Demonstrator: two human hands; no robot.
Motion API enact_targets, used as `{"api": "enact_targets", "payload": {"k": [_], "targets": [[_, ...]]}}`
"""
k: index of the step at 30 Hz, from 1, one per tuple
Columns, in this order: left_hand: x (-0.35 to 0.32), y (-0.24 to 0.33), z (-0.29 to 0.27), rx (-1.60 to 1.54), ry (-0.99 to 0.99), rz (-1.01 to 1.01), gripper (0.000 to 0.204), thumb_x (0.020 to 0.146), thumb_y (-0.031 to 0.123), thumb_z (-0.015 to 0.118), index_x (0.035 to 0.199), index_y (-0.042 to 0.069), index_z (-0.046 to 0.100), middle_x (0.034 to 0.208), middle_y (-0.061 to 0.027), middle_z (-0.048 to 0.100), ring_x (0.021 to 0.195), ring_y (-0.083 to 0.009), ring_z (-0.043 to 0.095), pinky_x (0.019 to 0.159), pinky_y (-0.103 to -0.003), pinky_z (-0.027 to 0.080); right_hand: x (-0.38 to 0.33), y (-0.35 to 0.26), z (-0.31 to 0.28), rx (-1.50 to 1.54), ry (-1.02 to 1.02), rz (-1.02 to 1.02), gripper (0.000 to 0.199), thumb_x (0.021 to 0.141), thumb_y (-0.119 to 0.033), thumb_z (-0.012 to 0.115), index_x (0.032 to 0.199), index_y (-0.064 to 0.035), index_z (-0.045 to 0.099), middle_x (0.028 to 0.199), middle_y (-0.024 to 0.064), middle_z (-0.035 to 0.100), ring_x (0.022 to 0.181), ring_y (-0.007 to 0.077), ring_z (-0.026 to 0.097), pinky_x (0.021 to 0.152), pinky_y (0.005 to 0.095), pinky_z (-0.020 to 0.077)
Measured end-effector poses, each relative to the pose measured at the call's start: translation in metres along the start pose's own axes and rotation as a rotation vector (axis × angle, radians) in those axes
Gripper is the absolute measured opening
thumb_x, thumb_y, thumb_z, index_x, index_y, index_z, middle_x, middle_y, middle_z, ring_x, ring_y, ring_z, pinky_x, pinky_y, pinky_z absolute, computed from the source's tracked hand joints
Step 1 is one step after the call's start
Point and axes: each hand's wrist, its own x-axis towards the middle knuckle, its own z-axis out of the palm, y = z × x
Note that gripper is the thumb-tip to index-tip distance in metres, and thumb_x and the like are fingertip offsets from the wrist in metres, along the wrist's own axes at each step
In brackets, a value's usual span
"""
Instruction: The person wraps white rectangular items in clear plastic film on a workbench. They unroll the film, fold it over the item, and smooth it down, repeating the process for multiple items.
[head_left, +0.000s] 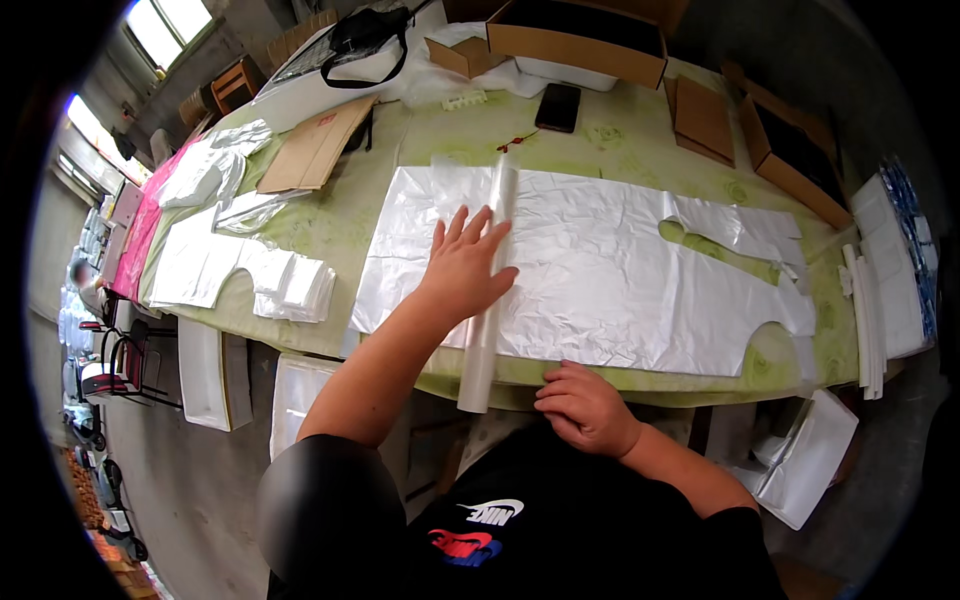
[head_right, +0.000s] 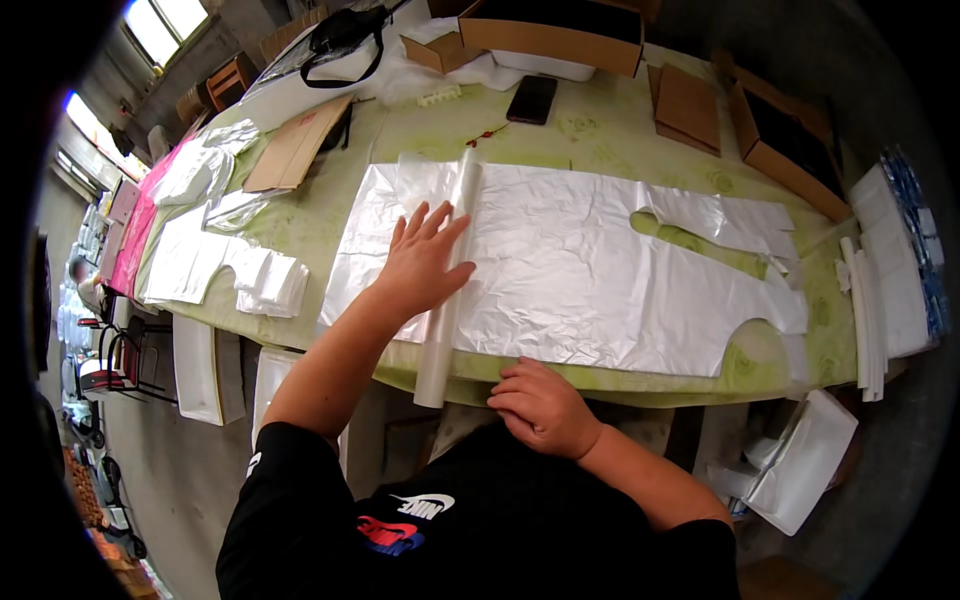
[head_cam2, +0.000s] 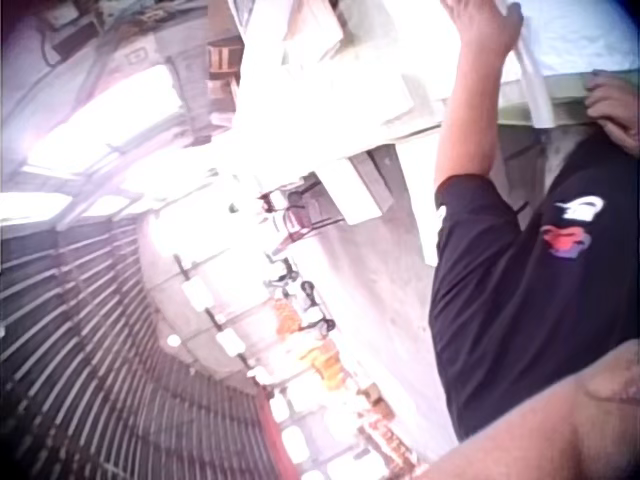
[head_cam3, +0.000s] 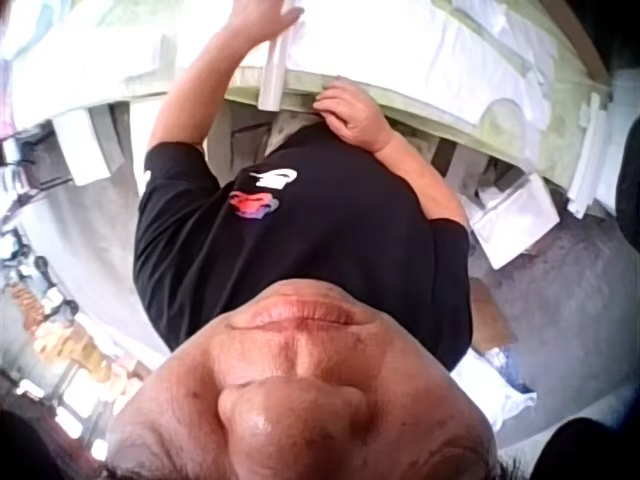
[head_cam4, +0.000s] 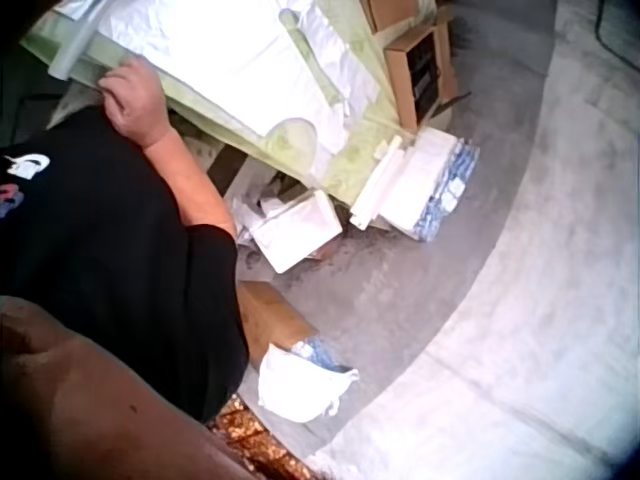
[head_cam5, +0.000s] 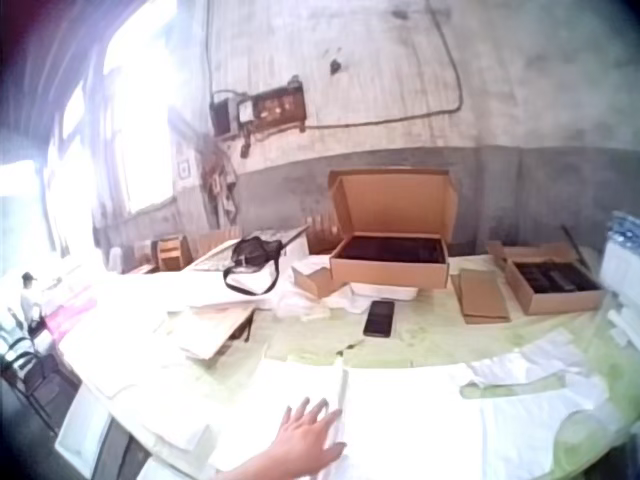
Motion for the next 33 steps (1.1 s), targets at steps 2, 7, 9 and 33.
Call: {"api": "enact_targets", "payload": {"k": [2, 7, 9, 33], "targets": [[-0.009, -0.007, 0.009, -0.134, 0.045, -0.091, 0.061, 0.095, 0.030, 0.060, 0.153, 0.016, 0.048, 0.168, -0.0147, 0.030, 0.158, -0.0393, 0.015, 0.128, -0.056, 0.011, -0.003, -0.002, -0.001, -0.012, -0.003, 0.011, 0.024, 0.081, -0.005, 0.076, 0.105, -0.0074, 0.073, 0.109, 0.0087, 0.072, 0.112, 0.0329, 0.066, 0.106, 0.0520, 0.0501], [-0.023, -0.011, 0.007, -0.028, 0.203, -0.111, 0.053, 0.096, 0.016, 0.053, 0.150, 0.016, 0.053, 0.166, -0.0103, 0.035, 0.156, -0.0386, 0.021, 0.127, -0.056, 0.013, -0.003, 0.005, -0.003, 0.002, 0.017, -0.005, 0.023, 0.081, -0.004, 0.076, 0.103, -0.0072, 0.073, 0.106, 0.0102, 0.072, 0.110, 0.0328, 0.067, 0.105, 0.0507, 0.0507], [-0.017, -0.015, -0.003, 0.077, 0.214, -0.040, 0.051, 0.096, 0.014, 0.053, 0.147, 0.017, 0.058, 0.167, -0.0086, 0.034, 0.156, -0.0379, 0.023, 0.127, -0.056, 0.016, -0.003, 0.006, -0.002, 0.000, 0.023, -0.007, 0.023, 0.080, -0.004, 0.076, 0.103, -0.0072, 0.073, 0.105, 0.0106, 0.071, 0.109, 0.0328, 0.067, 0.105, 0.0504, 0.0508], [-0.049, -0.087, -0.015, 0.075, 0.112, -0.512, 0.082, 0.094, 0.022, 0.058, 0.165, 0.008, 0.019, 0.171, -0.0217, 0.018, 0.156, -0.0410, 0.021, 0.127, -0.046, 0.021, -0.007, 0.002, -0.002, -0.021, 0.044, -0.032, 0.024, 0.079, -0.004, 0.077, 0.103, -0.0090, 0.073, 0.103, 0.0075, 0.071, 0.110, 0.0309, 0.067, 0.106, 0.0491, 0.0498]]}}
